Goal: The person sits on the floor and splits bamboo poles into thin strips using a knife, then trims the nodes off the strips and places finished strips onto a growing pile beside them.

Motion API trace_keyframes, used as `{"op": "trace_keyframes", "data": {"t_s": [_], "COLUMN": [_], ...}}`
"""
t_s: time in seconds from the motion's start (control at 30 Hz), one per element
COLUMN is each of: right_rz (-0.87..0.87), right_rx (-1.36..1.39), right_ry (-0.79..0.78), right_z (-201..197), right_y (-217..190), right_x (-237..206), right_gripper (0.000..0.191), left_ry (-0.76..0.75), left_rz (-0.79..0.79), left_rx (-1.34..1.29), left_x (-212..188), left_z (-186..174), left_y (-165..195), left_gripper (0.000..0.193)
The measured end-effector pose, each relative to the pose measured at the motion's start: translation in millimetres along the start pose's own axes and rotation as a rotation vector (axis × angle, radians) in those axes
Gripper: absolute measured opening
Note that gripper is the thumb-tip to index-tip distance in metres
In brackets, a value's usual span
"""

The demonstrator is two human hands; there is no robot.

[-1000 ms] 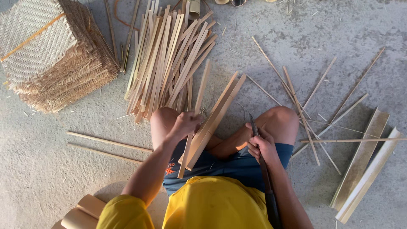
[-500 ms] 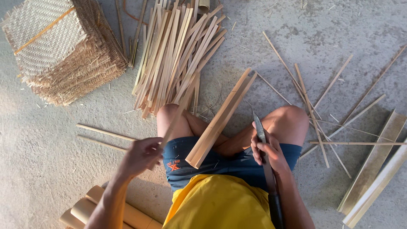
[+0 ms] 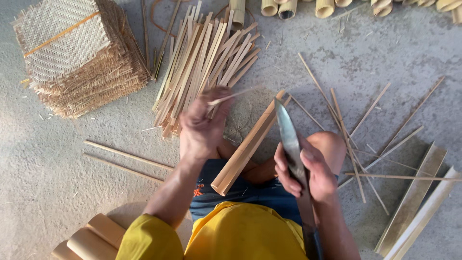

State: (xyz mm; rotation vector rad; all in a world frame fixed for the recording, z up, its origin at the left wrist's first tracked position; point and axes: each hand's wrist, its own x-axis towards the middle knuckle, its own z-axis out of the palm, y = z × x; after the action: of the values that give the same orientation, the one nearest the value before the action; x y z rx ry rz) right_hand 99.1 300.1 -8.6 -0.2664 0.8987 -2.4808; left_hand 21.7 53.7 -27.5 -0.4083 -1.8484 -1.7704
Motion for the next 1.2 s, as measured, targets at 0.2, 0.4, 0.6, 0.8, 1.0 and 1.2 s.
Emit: {"op": "trace_keyframes", "data": {"t_s": [0.2, 0.4, 0.6, 0.8, 1.0, 1.2], "right_rz": [-0.044, 0.005, 0.031, 0.003, 0.009, -0.001], "right_rx": [-0.365, -0.489, -0.594, -0.615, -0.580, -0.584], "right_ry": [0.108, 0.121, 0.137, 0.141, 0.169, 0.186], "right_z": [39.7, 39.0, 45.3, 44.2, 37.6, 43.9], "right_y": [-11.2, -7.1, -3.6, -2.9, -1.1, -1.6], "right_x": [29.7, 46.1, 45.9, 47.3, 42.8, 49.5], "right_gripper": [0.064, 0.061, 0.062, 0.061, 0.060, 0.059], "left_ry": [-0.166, -0.274, -0.258, -0.263, -0.259, -0.291], "left_rz": [-0.058, -0.067, -0.089, -0.121, -0.101, -0.145], "left_rx": [0.165, 0.203, 0.186, 0.183, 0.157, 0.202], "left_x": [-11.4, -21.2, -24.9, -21.4, -24.7, -28.5], "left_z": [26.2, 26.8, 26.2, 28.3, 28.5, 29.4], "left_y": [1.3, -11.8, -16.7, -14.6, -19.3, -37.9], "left_gripper": [0.018, 0.018, 0.018, 0.017, 0.017, 0.018]}}
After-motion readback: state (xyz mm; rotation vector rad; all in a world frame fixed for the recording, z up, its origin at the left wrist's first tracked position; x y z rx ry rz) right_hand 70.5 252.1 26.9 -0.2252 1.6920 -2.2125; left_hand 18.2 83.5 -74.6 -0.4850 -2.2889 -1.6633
